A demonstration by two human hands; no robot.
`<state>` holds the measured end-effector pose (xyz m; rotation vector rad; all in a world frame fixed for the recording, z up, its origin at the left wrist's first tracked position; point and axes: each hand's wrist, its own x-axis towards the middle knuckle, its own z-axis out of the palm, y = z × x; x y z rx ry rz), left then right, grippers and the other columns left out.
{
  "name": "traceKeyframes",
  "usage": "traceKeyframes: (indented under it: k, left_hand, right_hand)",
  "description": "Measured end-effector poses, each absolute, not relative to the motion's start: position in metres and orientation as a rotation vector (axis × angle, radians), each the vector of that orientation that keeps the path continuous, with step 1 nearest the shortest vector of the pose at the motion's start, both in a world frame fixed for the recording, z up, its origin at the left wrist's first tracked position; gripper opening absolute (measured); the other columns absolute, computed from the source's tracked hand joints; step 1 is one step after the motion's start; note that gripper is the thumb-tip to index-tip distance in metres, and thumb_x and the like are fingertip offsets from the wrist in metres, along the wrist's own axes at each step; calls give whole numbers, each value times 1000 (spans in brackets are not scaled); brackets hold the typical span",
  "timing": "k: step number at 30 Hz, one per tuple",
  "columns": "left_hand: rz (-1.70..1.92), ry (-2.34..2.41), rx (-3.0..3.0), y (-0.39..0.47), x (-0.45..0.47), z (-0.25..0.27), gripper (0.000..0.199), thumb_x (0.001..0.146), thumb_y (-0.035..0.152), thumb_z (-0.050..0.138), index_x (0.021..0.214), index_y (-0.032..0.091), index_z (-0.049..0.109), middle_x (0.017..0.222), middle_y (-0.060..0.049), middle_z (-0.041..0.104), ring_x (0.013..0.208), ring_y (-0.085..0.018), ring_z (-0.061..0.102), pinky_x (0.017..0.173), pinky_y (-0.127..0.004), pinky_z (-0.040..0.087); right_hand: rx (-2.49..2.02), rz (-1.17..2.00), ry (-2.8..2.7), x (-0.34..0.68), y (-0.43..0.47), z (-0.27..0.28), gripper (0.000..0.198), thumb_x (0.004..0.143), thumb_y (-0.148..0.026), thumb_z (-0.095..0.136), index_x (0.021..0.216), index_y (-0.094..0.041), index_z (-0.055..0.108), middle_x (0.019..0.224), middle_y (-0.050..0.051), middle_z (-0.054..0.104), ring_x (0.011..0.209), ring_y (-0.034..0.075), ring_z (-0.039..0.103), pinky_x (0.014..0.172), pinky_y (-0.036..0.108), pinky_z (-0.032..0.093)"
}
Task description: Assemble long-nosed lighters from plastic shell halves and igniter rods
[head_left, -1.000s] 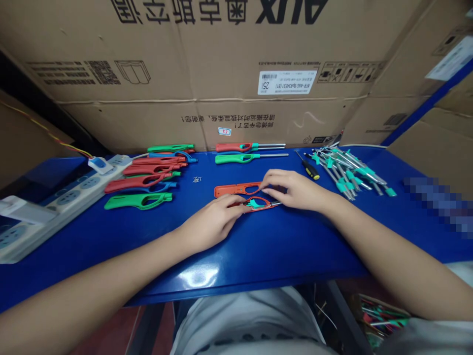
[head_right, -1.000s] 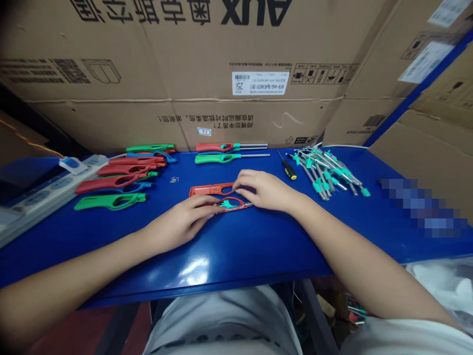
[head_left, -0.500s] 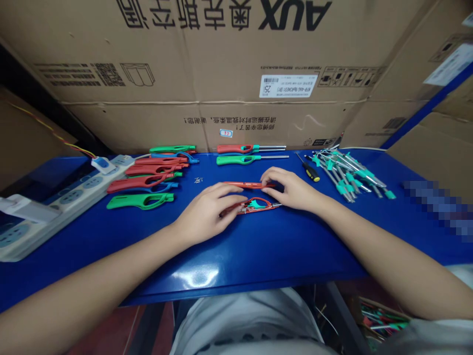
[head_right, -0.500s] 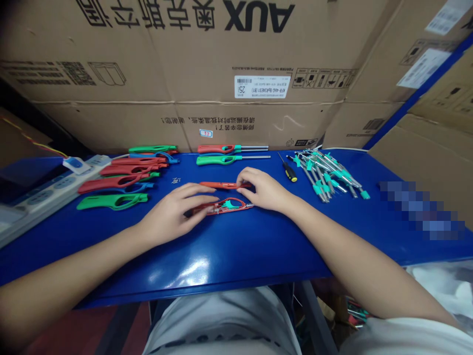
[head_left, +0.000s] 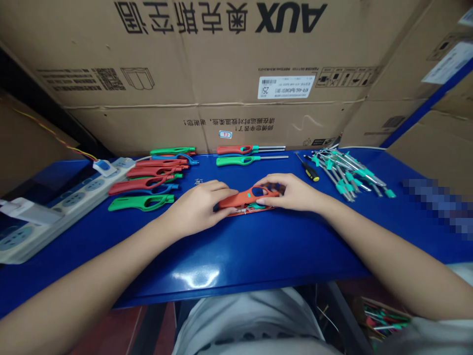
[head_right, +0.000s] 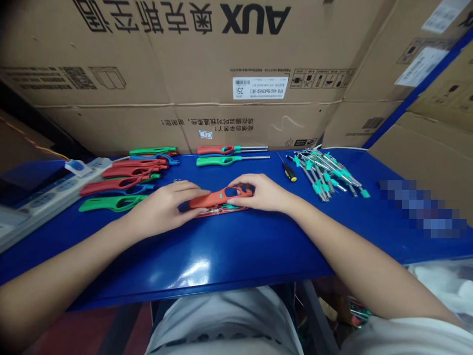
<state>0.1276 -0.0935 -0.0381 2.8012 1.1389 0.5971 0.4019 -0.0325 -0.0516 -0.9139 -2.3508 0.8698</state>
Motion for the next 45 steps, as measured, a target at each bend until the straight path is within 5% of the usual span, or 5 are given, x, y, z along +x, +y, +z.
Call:
traceKeyframes:
  k: [5, 21, 38, 45]
  left_hand:
    - [291, 1102, 2756, -92, 126, -32, 23, 91, 29, 66, 109, 15, 70, 96, -7, 70, 88, -23, 66, 78, -33, 51]
    - [271, 1158, 2743, -94, 129, -38, 21, 94, 30, 60, 108, 17, 69, 102, -6, 68, 93, -22, 65, 80, -30, 50]
    - [367, 1195, 2695, -96, 132, -41, 18, 93, 30, 63, 104, 19, 70, 99, -6, 69, 91, -21, 66, 78, -30, 52]
    - [217, 1265, 2872, -101, 139, -44, 22, 89, 23, 63, 108, 15, 68, 99, -8, 67, 93, -25, 65, 79, -34, 53]
  right_hand:
    - [-699, 626, -2563, 401, -35, -56, 38, 85, -40, 74, 117, -20, 70, 102, 7, 69, 92, 20, 63, 83, 32, 48]
    - [-616, 618, -2628, 402, -35, -60, 37, 89, -40, 70, 120, -19, 68, 115, 10, 62, 105, 21, 62, 96, 37, 51]
    - [-623, 539, -2661, 402, -34, -61, 38, 89, -40, 70, 121, -20, 70, 114, 11, 66, 102, 23, 65, 92, 39, 51]
    - [-667, 118, -2855, 400, -42, -52, 39, 91, -35, 65, 124, -15, 70, 112, 13, 69, 94, 24, 66, 85, 38, 46]
